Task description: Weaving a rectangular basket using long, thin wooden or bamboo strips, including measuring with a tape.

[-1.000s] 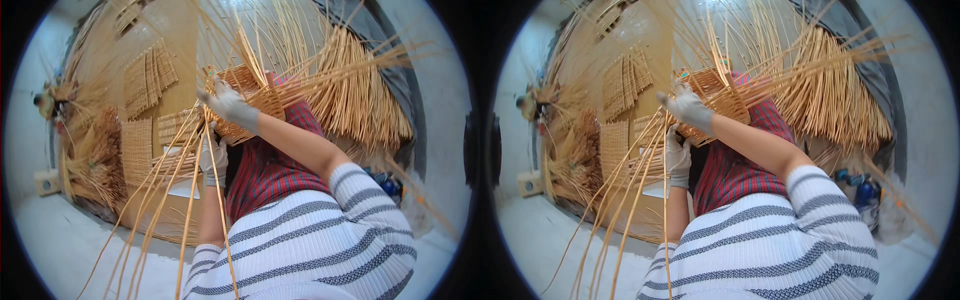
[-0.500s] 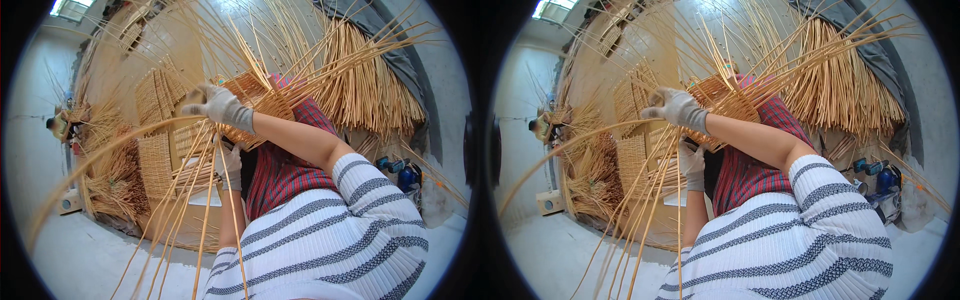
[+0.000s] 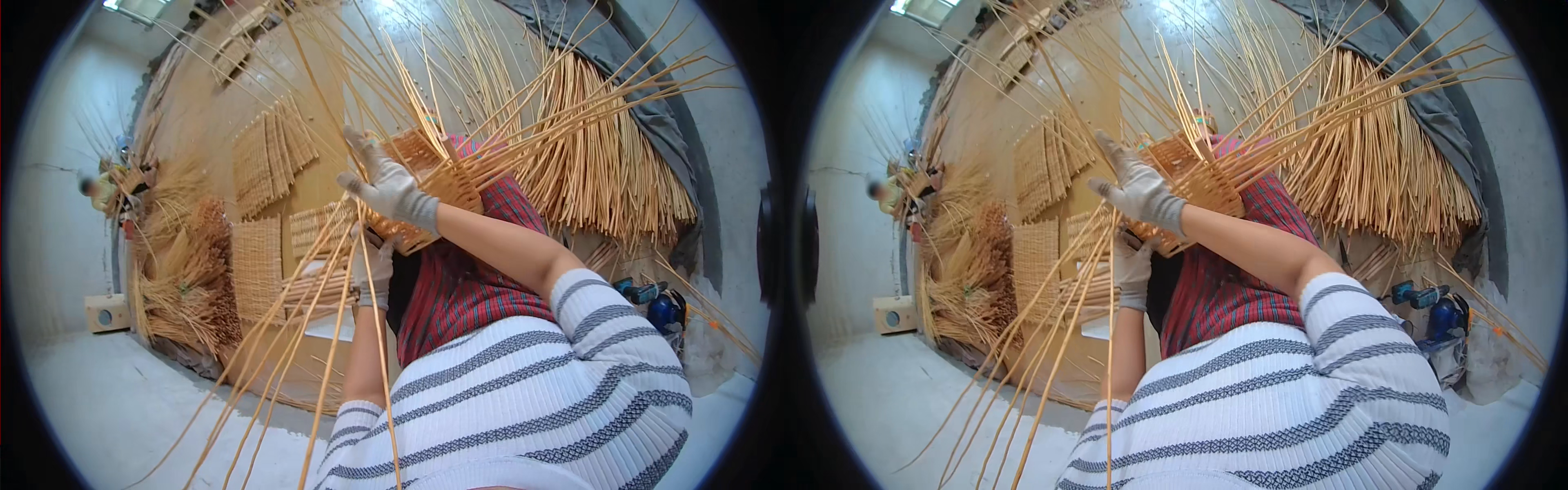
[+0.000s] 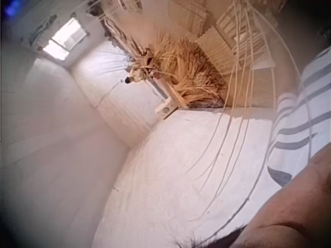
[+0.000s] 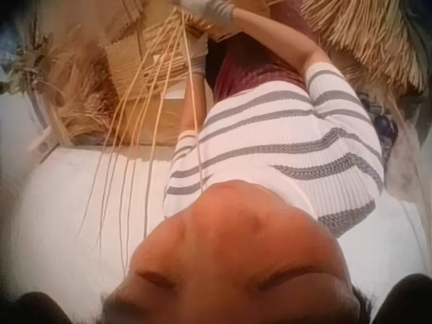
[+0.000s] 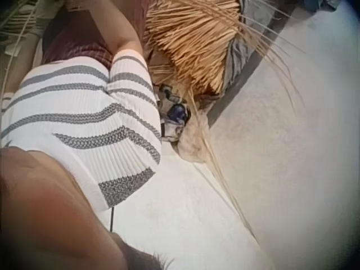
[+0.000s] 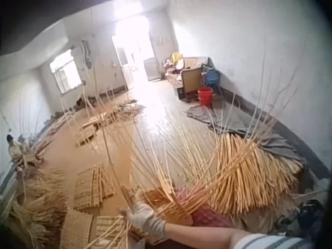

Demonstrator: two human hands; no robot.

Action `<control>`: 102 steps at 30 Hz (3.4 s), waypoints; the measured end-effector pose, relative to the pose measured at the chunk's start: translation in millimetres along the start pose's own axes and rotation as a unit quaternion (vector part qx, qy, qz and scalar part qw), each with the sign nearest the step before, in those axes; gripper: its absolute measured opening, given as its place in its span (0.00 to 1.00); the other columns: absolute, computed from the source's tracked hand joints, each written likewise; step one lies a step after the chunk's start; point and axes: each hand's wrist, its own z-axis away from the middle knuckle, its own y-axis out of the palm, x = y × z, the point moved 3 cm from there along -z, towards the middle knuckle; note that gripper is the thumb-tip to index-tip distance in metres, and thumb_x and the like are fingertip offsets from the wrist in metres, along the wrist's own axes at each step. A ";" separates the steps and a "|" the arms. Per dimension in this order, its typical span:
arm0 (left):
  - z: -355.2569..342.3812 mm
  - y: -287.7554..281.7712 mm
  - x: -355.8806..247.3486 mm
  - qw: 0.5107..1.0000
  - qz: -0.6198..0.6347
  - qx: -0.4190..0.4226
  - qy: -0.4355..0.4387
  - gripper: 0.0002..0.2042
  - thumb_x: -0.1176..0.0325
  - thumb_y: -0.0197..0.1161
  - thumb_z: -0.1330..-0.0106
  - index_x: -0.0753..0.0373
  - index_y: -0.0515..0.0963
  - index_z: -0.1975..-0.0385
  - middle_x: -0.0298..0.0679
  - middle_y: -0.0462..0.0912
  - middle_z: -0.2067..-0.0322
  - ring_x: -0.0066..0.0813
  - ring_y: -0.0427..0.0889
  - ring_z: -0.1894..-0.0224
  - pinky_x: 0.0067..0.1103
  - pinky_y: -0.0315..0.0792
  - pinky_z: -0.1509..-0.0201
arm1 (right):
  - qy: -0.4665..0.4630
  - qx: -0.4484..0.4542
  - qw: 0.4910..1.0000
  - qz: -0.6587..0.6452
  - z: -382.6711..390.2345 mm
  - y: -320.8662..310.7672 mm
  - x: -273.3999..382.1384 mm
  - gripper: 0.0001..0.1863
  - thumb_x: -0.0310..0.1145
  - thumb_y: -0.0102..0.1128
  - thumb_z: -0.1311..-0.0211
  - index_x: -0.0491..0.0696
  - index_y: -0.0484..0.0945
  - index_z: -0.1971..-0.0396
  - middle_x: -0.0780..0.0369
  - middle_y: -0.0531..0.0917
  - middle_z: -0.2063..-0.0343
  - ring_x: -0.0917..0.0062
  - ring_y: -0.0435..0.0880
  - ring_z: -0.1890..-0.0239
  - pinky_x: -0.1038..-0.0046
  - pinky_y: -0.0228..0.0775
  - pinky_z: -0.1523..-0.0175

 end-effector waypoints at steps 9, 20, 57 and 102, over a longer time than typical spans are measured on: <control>0.1 -2.8 3.5 0.998 -0.056 -0.038 0.012 0.35 0.64 0.87 0.47 0.66 0.74 0.41 0.28 0.70 0.71 0.20 0.69 0.70 0.21 0.70 0.65 | -0.090 0.011 0.967 -0.238 -12.6 -1.0 37.9 0.21 0.27 0.58 0.25 0.49 0.72 0.35 0.57 0.80 0.43 0.68 0.84 0.48 0.66 0.76 0.36; 10.5 6.1 -107.4 0.962 -0.092 -0.101 0.235 0.17 0.71 0.62 0.22 0.57 0.77 0.35 0.42 0.86 0.62 0.31 0.87 0.62 0.26 0.82 0.54 | 0.190 -0.216 0.923 -0.254 100.1 -126.4 -52.4 0.08 0.31 0.61 0.20 0.53 0.77 0.46 0.61 0.90 0.55 0.73 0.92 0.54 0.74 0.87 0.61; 47.4 -33.1 -48.6 0.919 0.306 -0.246 -0.027 0.15 0.67 0.68 0.23 0.72 0.81 0.46 0.46 0.89 0.57 0.29 0.89 0.65 0.25 0.89 0.60 | -0.204 0.150 0.852 0.458 54.4 5.9 9.4 0.10 0.33 0.64 0.42 0.47 0.87 0.63 0.59 0.86 0.67 0.65 0.85 0.66 0.61 0.76 0.63; 23.6 20.0 -50.6 0.901 0.375 -0.196 -0.098 0.32 0.66 0.71 0.25 0.65 0.64 0.26 0.52 0.74 0.32 0.40 0.74 0.28 0.36 0.65 0.21 | 0.156 -0.103 0.970 -0.152 61.7 -135.2 -23.6 0.08 0.25 0.60 0.21 0.44 0.82 0.48 0.68 0.85 0.63 0.84 0.82 0.62 0.76 0.81 0.50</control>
